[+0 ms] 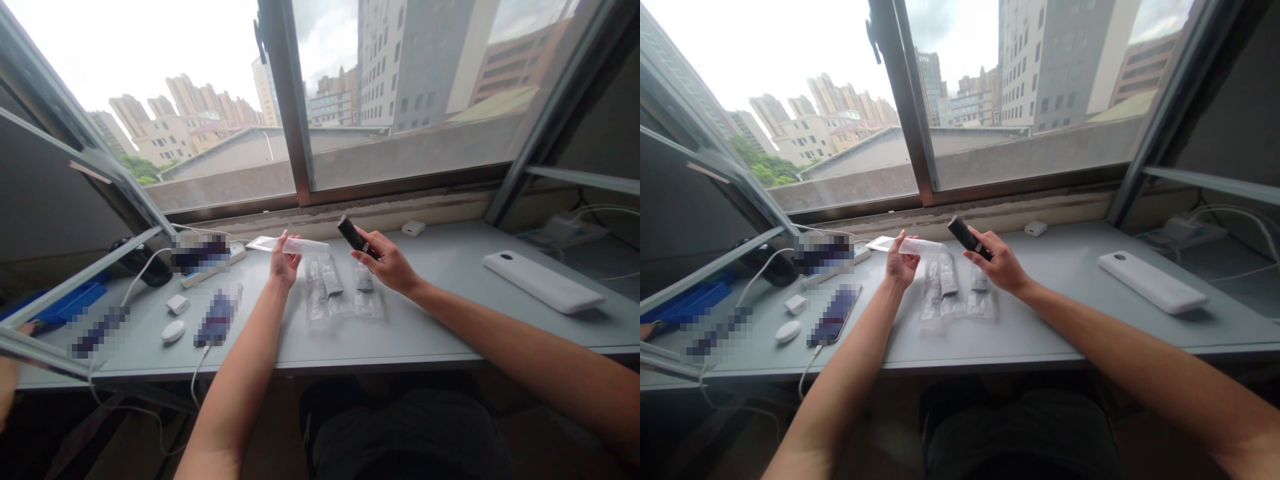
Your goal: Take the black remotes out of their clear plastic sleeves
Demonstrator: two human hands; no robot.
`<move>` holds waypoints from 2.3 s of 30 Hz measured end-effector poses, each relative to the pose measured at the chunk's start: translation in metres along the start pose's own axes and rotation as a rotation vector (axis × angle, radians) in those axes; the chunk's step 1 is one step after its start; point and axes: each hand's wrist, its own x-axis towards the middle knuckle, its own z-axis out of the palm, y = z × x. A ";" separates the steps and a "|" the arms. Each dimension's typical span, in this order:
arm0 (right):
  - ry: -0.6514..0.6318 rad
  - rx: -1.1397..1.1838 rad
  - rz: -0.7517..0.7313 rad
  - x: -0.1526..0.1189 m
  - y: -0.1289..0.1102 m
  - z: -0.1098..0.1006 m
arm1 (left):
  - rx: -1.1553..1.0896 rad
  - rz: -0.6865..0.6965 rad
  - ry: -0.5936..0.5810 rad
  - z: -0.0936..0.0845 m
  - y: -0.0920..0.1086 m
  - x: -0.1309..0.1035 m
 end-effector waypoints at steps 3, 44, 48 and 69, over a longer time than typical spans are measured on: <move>-0.028 0.134 0.083 0.000 0.002 0.003 | -0.005 0.002 -0.001 0.000 0.000 0.000; 0.034 0.834 0.940 0.016 -0.011 -0.006 | -0.002 -0.005 -0.008 -0.001 -0.002 0.000; -0.050 0.883 0.944 0.016 -0.015 -0.005 | -0.003 -0.005 -0.004 0.000 -0.002 0.001; -0.157 0.949 0.960 0.013 -0.018 -0.008 | 0.015 0.000 0.012 0.002 -0.001 -0.002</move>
